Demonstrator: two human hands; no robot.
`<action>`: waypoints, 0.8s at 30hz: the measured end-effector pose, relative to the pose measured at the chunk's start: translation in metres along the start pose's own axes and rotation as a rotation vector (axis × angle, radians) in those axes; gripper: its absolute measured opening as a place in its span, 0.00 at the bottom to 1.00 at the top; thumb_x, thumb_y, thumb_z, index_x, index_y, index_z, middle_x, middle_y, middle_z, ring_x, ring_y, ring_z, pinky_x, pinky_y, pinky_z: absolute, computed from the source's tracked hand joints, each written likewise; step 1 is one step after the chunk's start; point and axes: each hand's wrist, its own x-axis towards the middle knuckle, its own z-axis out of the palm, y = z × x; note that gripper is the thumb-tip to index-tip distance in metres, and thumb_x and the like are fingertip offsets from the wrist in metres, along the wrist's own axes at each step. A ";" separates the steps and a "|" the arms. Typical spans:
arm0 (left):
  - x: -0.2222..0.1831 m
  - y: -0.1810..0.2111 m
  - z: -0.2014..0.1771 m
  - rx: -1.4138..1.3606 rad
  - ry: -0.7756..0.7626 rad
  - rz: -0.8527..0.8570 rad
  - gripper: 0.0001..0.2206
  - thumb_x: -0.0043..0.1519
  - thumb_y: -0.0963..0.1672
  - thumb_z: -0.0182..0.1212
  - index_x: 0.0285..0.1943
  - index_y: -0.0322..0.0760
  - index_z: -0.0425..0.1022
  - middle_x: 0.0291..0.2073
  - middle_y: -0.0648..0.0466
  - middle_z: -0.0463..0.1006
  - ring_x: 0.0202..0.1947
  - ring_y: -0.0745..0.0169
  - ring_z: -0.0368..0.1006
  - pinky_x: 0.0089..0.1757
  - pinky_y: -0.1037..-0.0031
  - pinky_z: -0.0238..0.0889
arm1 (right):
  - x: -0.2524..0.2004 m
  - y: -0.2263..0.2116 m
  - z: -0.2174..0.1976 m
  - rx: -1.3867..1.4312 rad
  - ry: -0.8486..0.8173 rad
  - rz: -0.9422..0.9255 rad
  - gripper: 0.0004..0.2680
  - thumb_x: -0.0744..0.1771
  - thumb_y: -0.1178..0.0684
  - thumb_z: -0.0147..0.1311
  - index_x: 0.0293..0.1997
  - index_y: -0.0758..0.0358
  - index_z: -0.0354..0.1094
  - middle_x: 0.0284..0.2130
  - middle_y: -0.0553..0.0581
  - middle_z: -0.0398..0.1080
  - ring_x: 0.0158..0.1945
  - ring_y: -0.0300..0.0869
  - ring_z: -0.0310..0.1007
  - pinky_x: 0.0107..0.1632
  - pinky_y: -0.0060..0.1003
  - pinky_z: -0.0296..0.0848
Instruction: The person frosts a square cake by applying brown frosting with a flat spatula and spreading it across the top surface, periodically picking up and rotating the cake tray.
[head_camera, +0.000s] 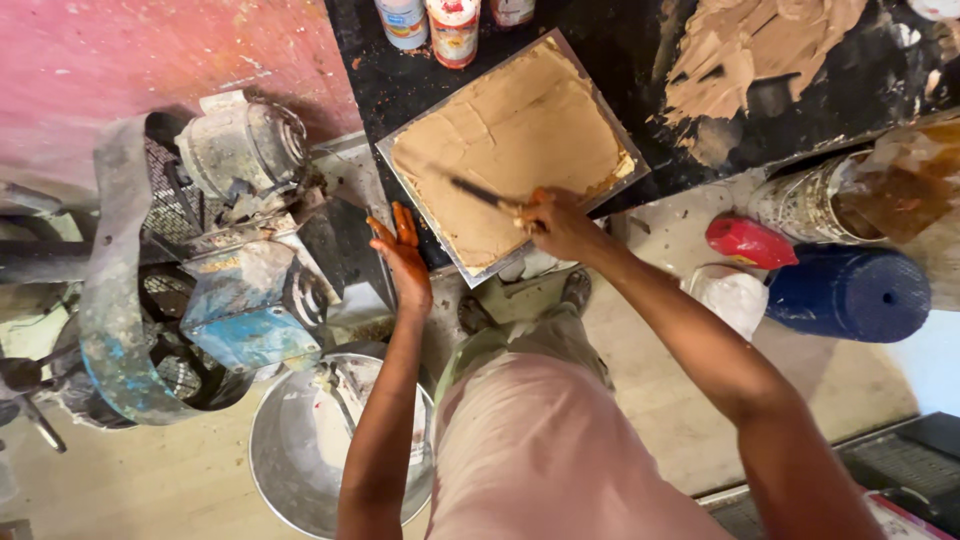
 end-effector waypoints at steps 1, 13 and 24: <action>0.000 0.001 0.000 -0.029 0.032 0.014 0.44 0.66 0.65 0.33 0.82 0.47 0.19 0.81 0.39 0.43 0.81 0.43 0.41 0.74 0.58 0.26 | -0.005 0.000 0.001 -0.016 -0.084 0.010 0.02 0.63 0.60 0.56 0.34 0.66 0.73 0.34 0.63 0.67 0.42 0.54 0.70 0.46 0.49 0.68; -0.005 0.022 0.008 -0.081 0.142 0.002 0.51 0.61 0.68 0.33 0.81 0.34 0.21 0.79 0.38 0.50 0.79 0.43 0.46 0.74 0.61 0.30 | -0.049 0.022 -0.031 0.021 0.197 0.206 0.04 0.67 0.59 0.56 0.42 0.64 0.76 0.37 0.63 0.69 0.38 0.52 0.71 0.40 0.44 0.67; 0.000 0.023 0.006 -0.054 0.174 -0.032 0.52 0.60 0.69 0.30 0.82 0.31 0.28 0.75 0.34 0.59 0.77 0.42 0.52 0.73 0.59 0.35 | -0.094 0.030 -0.016 0.333 0.116 0.105 0.05 0.63 0.63 0.52 0.38 0.62 0.71 0.34 0.60 0.67 0.39 0.50 0.71 0.41 0.44 0.69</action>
